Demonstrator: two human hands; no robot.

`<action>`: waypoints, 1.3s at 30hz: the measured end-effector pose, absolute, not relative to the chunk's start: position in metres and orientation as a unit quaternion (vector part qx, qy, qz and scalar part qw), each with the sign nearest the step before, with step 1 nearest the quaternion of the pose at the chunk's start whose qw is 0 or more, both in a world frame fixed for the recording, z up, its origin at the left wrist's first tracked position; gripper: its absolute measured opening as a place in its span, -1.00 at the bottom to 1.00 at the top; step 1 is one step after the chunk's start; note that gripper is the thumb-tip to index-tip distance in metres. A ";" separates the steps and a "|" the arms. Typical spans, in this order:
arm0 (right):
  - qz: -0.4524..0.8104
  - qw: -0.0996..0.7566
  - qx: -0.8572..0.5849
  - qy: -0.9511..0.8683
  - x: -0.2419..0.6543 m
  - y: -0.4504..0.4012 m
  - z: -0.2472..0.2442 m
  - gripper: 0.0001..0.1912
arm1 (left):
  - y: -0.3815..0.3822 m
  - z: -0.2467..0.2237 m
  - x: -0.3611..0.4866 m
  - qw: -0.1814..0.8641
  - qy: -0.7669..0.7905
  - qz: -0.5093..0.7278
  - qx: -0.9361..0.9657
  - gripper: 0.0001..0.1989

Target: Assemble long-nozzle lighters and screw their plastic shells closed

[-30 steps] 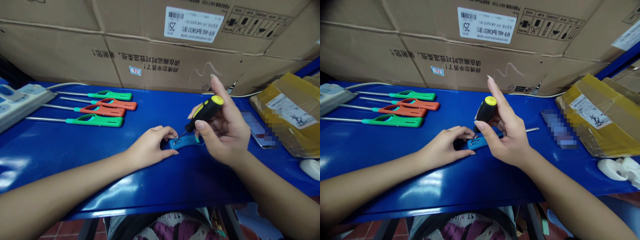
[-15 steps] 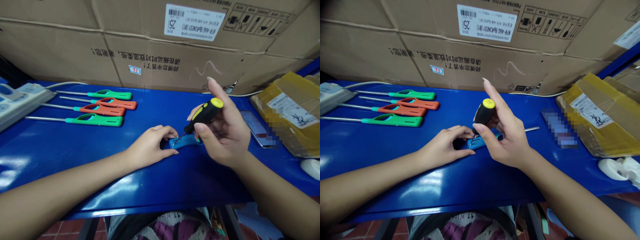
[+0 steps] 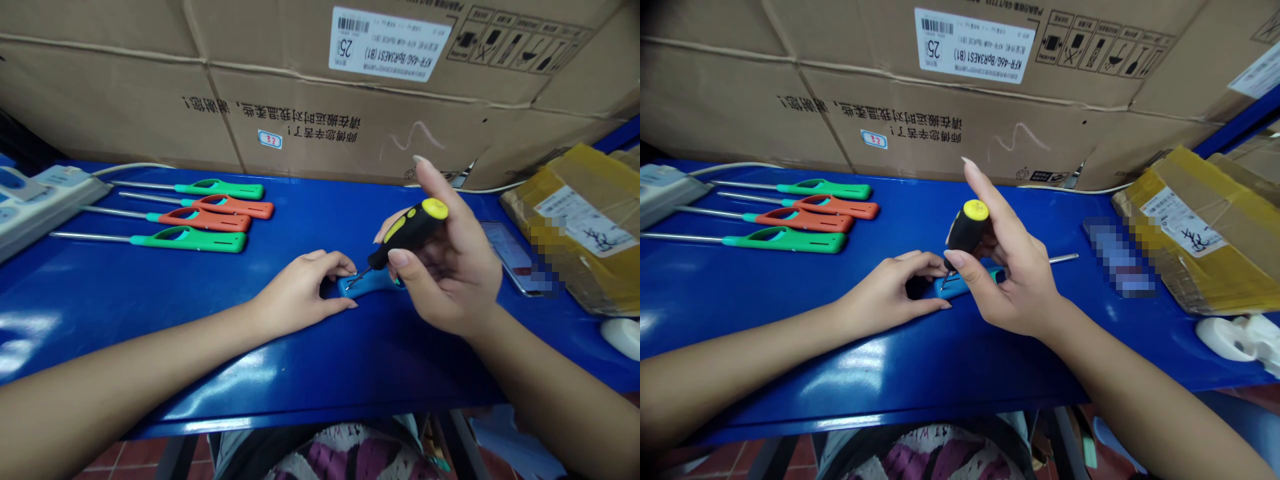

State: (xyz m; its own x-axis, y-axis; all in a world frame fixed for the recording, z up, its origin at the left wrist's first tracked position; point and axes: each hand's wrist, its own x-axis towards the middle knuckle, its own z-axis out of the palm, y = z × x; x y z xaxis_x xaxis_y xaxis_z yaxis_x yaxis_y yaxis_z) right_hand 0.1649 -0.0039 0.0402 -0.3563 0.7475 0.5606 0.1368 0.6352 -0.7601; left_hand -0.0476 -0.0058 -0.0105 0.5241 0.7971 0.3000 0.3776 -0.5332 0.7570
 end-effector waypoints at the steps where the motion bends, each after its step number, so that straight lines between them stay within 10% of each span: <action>1: 0.314 0.487 -0.289 -0.762 0.165 -0.004 0.040 -0.19 | -0.006 -0.011 -0.048 0.317 0.362 0.328 0.813 -0.60; 19: 0.287 0.509 -0.259 -0.769 0.159 -0.003 0.044 -0.21 | -0.007 -0.010 -0.048 0.316 0.369 0.314 0.816 -0.60; 39: 0.048 0.454 -0.271 -0.848 0.146 0.007 0.081 -0.80 | -0.007 -0.012 -0.048 0.314 0.374 0.315 0.814 -0.59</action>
